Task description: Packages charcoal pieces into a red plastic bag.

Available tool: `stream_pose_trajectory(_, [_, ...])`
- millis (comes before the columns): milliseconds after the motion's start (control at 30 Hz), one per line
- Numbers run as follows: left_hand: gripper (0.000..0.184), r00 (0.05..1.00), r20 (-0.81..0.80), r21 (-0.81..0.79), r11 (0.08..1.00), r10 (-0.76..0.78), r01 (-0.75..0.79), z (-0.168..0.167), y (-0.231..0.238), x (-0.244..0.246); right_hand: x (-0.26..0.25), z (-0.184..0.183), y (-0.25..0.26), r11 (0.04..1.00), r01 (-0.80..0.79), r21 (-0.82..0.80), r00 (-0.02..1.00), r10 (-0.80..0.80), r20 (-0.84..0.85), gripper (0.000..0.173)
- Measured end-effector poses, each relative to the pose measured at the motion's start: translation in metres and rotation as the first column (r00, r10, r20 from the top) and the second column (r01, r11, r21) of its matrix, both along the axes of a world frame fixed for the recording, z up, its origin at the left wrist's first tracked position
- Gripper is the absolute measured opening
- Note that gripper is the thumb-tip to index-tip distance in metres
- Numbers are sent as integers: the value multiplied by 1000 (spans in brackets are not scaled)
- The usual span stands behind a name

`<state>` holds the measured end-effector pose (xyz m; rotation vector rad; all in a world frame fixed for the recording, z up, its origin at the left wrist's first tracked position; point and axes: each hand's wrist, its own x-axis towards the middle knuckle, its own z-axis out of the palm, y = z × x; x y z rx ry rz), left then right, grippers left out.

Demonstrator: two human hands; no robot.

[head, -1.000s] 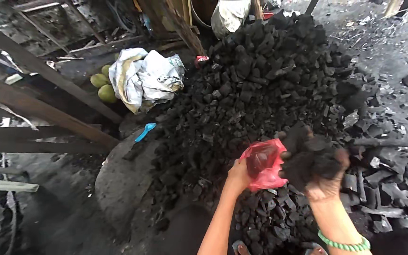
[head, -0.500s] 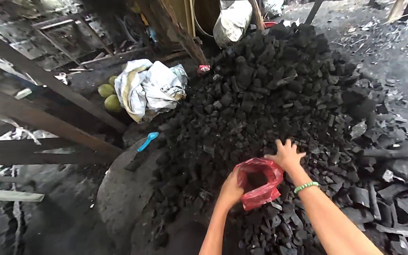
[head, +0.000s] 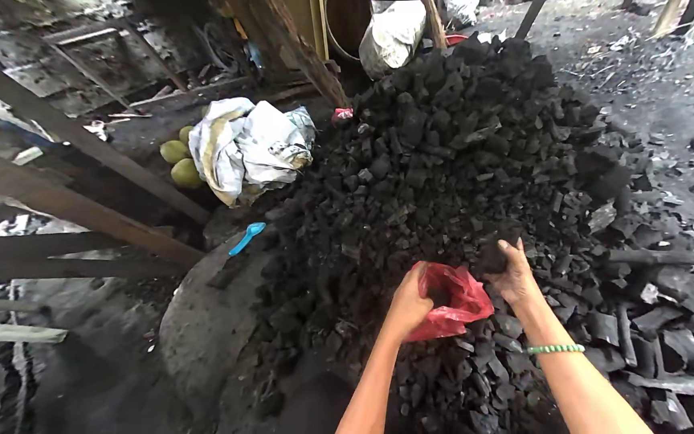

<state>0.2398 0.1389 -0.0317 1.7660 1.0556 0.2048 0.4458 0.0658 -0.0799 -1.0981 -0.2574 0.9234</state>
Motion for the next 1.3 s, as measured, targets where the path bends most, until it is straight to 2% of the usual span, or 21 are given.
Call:
stream_pose_trajectory(67, [84, 1000, 8, -42, 999, -10, 10, 3, 6, 1, -22, 3, -1, 979, -179, 97, 981, 186, -64, 80])
stream_pose_trajectory(133, [85, 1000, 11, -48, 999, -17, 18, 2, 15, -5, -35, -5, 4, 883, -447, -140, 854, 468, 227, 73])
stream_pose_trajectory(167, [85, 1000, -2, -35, 999, -18, 18, 1, 19, -10, -38, -7, 9, 780, -500, -376, 665, 624, 410, 65])
stream_pose_trajectory(200, [83, 1000, -22, -12, 1000, -20, 20, -3, 21, -16, -41, -6, 16, 638, -454, -622, 398, 769, 500, 63])
stream_pose_trajectory(233, [83, 999, -48, 9, 1000, -23, 24, -6, 22, -22, -46, -2, 21, 482, -352, -802, 153, 875, 459, 69])
stream_pose_trajectory(267, [83, 997, -69, 25, 999, -25, 27, -9, 22, -26, -49, 5, 25, 373, -262, -890, 13, 924, 383, 78])
stream_pose_trajectory(333, [83, 997, -77, 33, 999, -1, 4, -15, 21, -29, -50, 29, 27, 357, -190, -914, -62, 925, 374, 89])
stream_pose_trajectory(433, [88, 999, -39, 12, 1000, 20, -20, -26, 24, -23, -23, 47, 23, 592, -346, -728, 44, 785, 618, 69])
stream_pose_trajectory(467, [87, 999, -45, 27, 1000, 15, -13, -30, 23, -18, -11, 44, 17, 673, -422, -608, 178, 719, 672, 54])
stream_pose_trajectory(500, [87, 998, -66, 46, 999, 0, 3, -31, 23, -12, -2, 38, 7, 762, -445, -470, 390, 638, 664, 40])
stream_pose_trajectory(567, [84, 998, -69, 93, 996, -8, 14, -35, 22, -5, 3, 16, -28, 940, -197, -277, 783, 321, 532, 34])
stream_pose_trajectory(600, [80, 999, -34, 118, 993, 18, -14, -38, 18, -4, -3, 2, -53, 959, 18, -282, 864, 127, 486, 40])
stream_pose_trajectory(633, [75, 996, 44, 133, 987, 80, -85, -43, 12, -7, -6, -18, -73, 911, 261, -320, 877, -85, 474, 44])
stream_pose_trajectory(700, [70, 904, 278, 104, 925, 325, -365, -64, -10, -16, -15, -70, -110, 641, 640, -424, 759, -442, 477, 45])
stream_pose_trajectory(767, [65, 626, 414, -103, 717, 661, -690, -87, -46, -22, -38, -109, -143, 355, 724, -592, 673, -553, 491, 51])
stream_pose_trajectory(833, [59, 343, 311, -256, 426, 886, -868, -111, -81, -23, -64, -132, -159, 236, 583, -777, 768, -472, 433, 59])
stream_pose_trajectory(900, [57, 336, 19, -208, 333, 942, -920, -140, -113, -24, -80, -143, -155, 300, 443, -845, 885, -299, 357, 59])
stream_pose_trajectory(967, [62, 478, -228, -206, 438, 848, -875, -160, -130, -21, -86, -146, -145, 425, 365, -828, 931, -158, 329, 59])
stream_pose_trajectory(1033, [71, 618, -350, -238, 571, 704, -786, -167, -137, -11, -89, -146, -141, 491, 353, -797, 934, -135, 330, 60])
stream_pose_trajectory(1133, [75, 693, -378, -178, 686, 614, -705, -163, -143, 4, -99, -140, -139, 578, 375, -725, 927, -221, 302, 62])
stream_pose_trajectory(1300, [69, 702, -315, -168, 691, 638, -703, -154, -151, 5, -111, -132, -141, 702, 356, -616, 929, -335, 155, 69])
